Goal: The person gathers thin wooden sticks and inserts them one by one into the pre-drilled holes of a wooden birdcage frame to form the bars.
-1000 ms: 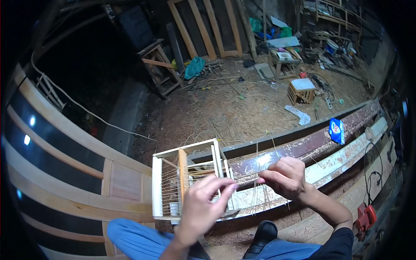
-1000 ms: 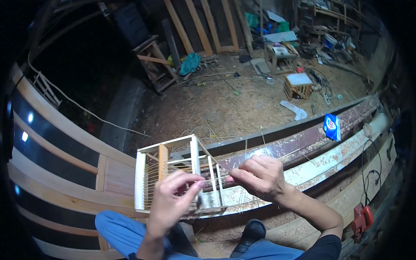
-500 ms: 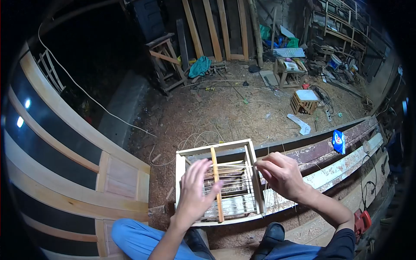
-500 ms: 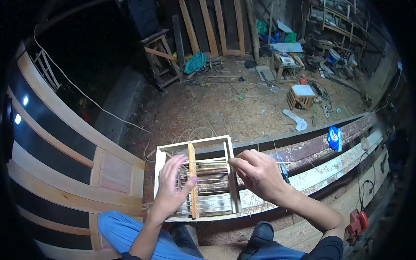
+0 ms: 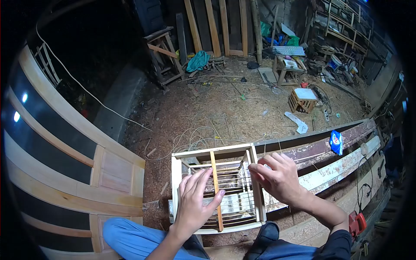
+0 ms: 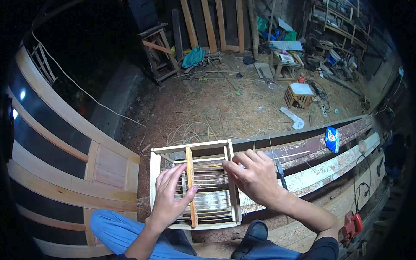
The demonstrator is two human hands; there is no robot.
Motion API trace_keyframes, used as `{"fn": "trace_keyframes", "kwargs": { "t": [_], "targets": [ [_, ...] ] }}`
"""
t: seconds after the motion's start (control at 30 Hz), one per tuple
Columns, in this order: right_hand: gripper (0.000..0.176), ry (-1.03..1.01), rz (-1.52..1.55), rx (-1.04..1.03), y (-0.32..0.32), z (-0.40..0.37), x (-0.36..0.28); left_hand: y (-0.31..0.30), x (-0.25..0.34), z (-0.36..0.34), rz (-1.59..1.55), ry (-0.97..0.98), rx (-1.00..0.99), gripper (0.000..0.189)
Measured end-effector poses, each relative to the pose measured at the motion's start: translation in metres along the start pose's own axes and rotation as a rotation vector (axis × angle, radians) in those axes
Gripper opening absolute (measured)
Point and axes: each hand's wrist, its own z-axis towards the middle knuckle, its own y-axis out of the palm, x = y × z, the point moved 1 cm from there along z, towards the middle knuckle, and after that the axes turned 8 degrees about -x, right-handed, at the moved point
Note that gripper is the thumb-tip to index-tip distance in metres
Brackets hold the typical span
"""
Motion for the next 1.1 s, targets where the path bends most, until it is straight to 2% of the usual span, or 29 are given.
{"fn": "trace_keyframes", "kwargs": {
  "t": [0.2,0.6,1.1],
  "targets": [
    [0.017,-0.019,0.047,0.014,0.005,0.000,-0.001,-0.001,0.006,-0.009,0.022,-0.003,0.023,0.067],
    [0.021,-0.005,0.062,-0.035,0.010,-0.001,-0.006,-0.002,0.005,-0.011,0.012,0.003,0.007,0.068],
    [0.020,0.010,0.112,0.009,0.010,0.001,-0.006,-0.002,0.003,-0.009,0.031,0.037,0.003,0.068]
  ]
}}
